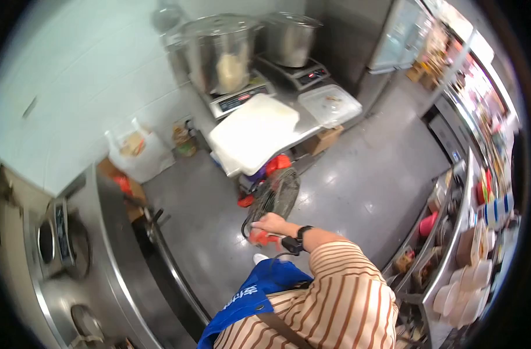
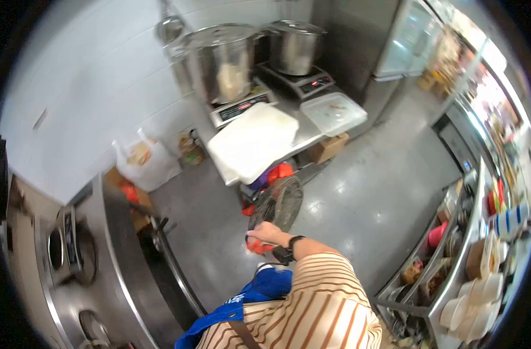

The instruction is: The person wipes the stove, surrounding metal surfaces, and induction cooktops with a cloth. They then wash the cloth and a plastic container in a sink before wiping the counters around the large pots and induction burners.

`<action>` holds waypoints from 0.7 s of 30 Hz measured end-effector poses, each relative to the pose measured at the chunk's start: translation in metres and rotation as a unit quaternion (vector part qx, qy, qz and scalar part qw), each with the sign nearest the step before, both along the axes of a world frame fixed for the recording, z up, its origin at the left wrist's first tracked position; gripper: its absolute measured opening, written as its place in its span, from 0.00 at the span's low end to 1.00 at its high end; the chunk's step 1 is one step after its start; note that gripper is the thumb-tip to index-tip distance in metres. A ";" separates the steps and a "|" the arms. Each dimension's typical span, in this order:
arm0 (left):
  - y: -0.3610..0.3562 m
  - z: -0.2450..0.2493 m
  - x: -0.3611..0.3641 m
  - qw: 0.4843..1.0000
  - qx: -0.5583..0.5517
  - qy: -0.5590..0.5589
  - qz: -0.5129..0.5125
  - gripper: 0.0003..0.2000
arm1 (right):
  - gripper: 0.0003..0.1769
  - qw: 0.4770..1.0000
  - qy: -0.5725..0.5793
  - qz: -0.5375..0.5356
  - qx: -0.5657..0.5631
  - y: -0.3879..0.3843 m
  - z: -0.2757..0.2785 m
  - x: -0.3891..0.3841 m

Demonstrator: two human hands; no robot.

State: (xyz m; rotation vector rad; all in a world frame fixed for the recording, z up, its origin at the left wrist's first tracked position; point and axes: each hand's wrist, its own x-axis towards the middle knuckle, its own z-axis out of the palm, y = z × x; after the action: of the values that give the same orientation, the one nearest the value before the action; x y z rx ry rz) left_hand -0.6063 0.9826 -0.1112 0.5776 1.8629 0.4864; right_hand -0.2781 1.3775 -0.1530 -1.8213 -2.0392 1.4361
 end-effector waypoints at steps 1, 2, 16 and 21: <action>0.026 -0.001 -0.005 1.000 -0.002 0.008 -0.029 0.17 | 0.31 0.998 -0.004 -0.057 -0.022 0.004 0.003 0.035; 0.052 -0.003 -0.009 0.998 -0.002 0.015 -0.057 0.17 | 0.26 0.993 0.016 -0.116 -0.017 0.010 -0.002 0.066; 0.653 0.028 0.021 0.958 0.188 -0.132 -0.169 0.34 | 0.42 0.789 0.353 -0.496 -0.082 0.141 -0.016 0.090; 0.790 -0.048 0.055 0.896 0.059 -0.365 -0.248 0.34 | 0.31 0.731 0.358 -0.575 -0.084 0.196 -0.034 0.062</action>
State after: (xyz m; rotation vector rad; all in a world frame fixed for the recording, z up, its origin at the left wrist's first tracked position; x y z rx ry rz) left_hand -0.5512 1.7727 -0.1590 0.7900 0.9280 0.3955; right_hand -0.2162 1.5732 -0.1869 -1.5822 -0.2317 1.4458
